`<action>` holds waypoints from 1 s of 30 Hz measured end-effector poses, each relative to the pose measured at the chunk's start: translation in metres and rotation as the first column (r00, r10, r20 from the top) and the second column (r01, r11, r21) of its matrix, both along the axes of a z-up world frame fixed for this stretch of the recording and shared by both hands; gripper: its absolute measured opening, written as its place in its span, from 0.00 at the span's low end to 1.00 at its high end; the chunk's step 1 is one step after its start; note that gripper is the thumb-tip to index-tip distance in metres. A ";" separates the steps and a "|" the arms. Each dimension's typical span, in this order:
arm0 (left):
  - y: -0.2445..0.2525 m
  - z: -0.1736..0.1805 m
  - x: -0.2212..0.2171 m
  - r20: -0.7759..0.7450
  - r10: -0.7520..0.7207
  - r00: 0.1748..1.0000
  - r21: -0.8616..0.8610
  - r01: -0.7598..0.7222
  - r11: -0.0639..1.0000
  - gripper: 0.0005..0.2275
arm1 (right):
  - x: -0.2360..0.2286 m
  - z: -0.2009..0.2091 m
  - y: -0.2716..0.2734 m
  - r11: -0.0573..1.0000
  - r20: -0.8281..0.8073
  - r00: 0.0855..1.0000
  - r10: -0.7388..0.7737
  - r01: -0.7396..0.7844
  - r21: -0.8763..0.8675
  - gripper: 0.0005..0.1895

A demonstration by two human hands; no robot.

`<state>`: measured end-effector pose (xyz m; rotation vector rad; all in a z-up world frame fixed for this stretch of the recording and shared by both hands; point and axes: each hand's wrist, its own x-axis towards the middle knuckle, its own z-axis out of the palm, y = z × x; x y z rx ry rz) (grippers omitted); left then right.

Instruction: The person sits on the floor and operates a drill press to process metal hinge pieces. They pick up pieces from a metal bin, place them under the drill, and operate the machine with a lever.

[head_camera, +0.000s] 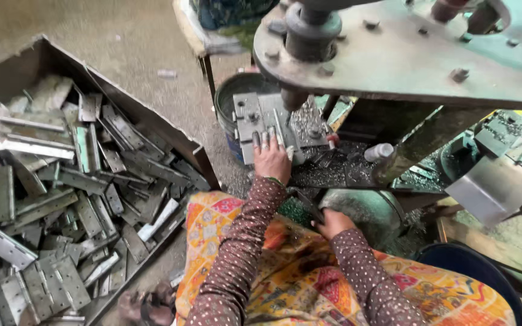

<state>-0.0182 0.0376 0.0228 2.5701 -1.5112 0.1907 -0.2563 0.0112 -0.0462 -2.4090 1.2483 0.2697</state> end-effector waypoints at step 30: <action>-0.030 -0.003 0.014 -0.039 0.030 0.999 0.003 -0.030 1.000 0.13 | 0.021 0.035 -0.021 0.999 -0.220 0.975 0.025 -0.030 -0.020 0.21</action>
